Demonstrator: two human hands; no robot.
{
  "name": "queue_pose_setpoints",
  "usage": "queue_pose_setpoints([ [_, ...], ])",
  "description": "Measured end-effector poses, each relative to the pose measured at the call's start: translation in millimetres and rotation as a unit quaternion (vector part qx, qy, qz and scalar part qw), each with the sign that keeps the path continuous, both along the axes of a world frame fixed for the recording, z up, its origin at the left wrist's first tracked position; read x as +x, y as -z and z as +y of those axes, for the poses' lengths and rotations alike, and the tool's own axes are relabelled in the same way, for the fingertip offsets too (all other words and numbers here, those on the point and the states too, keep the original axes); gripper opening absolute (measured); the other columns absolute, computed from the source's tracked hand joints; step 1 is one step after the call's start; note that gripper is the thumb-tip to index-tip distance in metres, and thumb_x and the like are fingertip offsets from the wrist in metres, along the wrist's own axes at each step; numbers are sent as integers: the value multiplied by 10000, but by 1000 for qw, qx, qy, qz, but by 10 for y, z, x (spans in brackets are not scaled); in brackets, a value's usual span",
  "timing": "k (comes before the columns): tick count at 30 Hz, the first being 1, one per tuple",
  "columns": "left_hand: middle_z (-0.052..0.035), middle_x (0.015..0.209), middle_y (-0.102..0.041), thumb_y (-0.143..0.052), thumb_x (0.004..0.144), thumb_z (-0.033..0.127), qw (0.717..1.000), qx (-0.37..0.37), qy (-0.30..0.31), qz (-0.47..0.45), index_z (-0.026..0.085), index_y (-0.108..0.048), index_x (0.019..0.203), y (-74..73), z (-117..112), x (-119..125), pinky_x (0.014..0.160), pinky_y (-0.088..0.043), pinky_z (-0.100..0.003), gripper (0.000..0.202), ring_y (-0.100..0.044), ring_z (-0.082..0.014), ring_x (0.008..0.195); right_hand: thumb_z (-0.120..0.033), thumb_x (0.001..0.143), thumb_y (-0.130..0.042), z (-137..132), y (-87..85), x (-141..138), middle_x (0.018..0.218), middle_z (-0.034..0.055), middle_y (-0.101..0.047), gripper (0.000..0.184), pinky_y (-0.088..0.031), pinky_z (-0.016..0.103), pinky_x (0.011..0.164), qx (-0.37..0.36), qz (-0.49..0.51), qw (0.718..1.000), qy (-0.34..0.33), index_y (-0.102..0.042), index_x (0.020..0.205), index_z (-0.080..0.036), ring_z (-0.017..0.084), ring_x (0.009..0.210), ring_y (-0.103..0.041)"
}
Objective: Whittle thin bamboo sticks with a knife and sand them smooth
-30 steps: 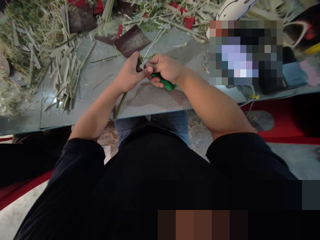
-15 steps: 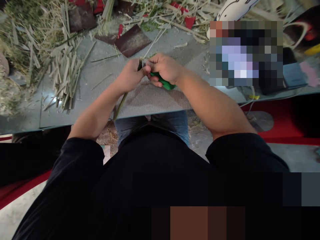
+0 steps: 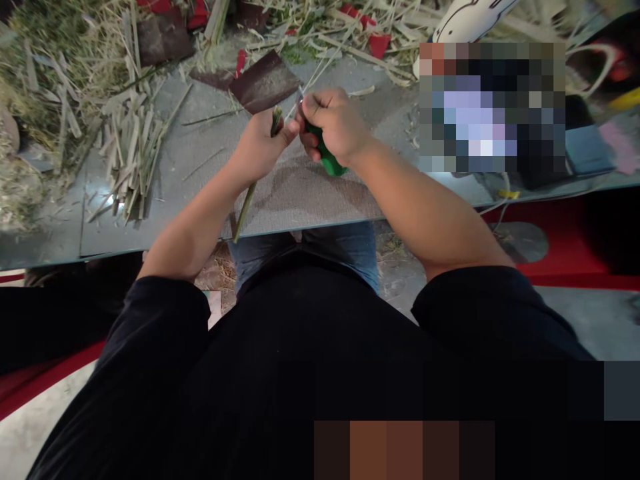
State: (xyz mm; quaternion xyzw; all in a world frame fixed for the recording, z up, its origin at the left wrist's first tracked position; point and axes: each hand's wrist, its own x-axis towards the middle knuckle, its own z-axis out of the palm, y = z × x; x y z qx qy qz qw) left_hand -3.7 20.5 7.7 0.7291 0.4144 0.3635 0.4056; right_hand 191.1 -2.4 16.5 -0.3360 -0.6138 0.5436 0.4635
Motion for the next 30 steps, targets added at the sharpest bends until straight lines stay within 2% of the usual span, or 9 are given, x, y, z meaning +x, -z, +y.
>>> queue_pose_setpoints([
  [3, 41, 749, -358, -930, 902, 688, 998, 49, -27, 19, 310, -390, 792, -75, -52, 13, 698, -335, -410, 669, -383, -170, 705, -865, 1098, -624, 1, -16, 73, 612, -18, -428, 671, -375, 333, 447, -39, -41, 995, -85, -538, 771, -286, 188, 508, -332],
  [7, 19, 757, -467, -924, 935, 573, 999, 36, -9, 39, 314, -395, 849, -121, -113, 25, 655, -395, -417, 595, -543, -214, 713, -947, 957, -677, 77, 67, 116, 572, -24, -329, 693, -439, 347, 468, -85, -56, 983, -151, -464, 782, -311, 222, 555, -424],
  [10, 3, 759, -513, -909, 944, 521, 998, 58, 0, 38, 318, -400, 866, -119, -142, 18, 671, -414, -433, 553, -582, -246, 743, -950, 923, -679, 107, 109, 135, 577, -21, -341, 686, -521, 371, 525, -95, -72, 977, -174, -458, 801, -312, 238, 601, -493],
  [13, -1, 748, -536, -912, 940, 516, 996, 72, 0, 47, 323, -397, 879, -120, -174, 11, 710, -415, -442, 554, -593, -272, 785, -940, 934, -690, 60, 56, 153, 626, 0, -455, 677, -557, 386, 536, -101, -93, 978, -154, -495, 820, -302, 232, 597, -501],
  [16, 6, 722, -552, -895, 963, 445, 995, 71, -15, 69, 328, -376, 879, -158, -240, 34, 744, -399, -440, 539, -546, -264, 765, -924, 948, -714, 3, -27, 166, 674, 28, -533, 668, -528, 370, 481, -114, -108, 978, -137, -539, 820, -292, 228, 578, -492],
  [20, -23, 751, -605, -760, 1052, 390, 992, 70, -29, 96, 339, -322, 852, -251, -352, 102, 761, -368, -440, 483, -504, -258, 760, -892, 955, -749, -19, -51, 160, 704, 41, -533, 655, -430, 338, 409, -111, -84, 982, -131, -567, 797, -284, 220, 555, -436],
  [24, -38, 772, -604, -681, 1051, 381, 989, 64, -65, 121, 335, -306, 804, -303, -375, 125, 760, -325, -447, 451, -496, -264, 758, -854, 1015, -723, -63, -16, 73, 660, 18, -476, 630, -389, 342, 422, -83, -59, 989, -109, -569, 787, -288, 223, 539, -387],
  [27, -47, 823, -574, -678, 1009, 429, 987, 67, -82, 124, 331, -332, 798, -292, -323, 93, 779, -321, -459, 417, -491, -280, 800, -856, 1118, -587, -74, 2, -25, 610, -2, -423, 683, -304, 342, 421, -51, -41, 996, -63, -528, 753, -282, 203, 494, -349],
  [30, -36, 821, -479, -712, 1003, 500, 986, 62, -99, 121, 327, -337, 816, -242, -243, 53, 801, -322, -453, 453, -426, -264, 823, -805, 1191, -511, 3, 16, -53, 616, -20, -397, 653, -352, 346, 449, -12, 20, 999, 44, -519, 796, -285, 198, 499, -320],
])
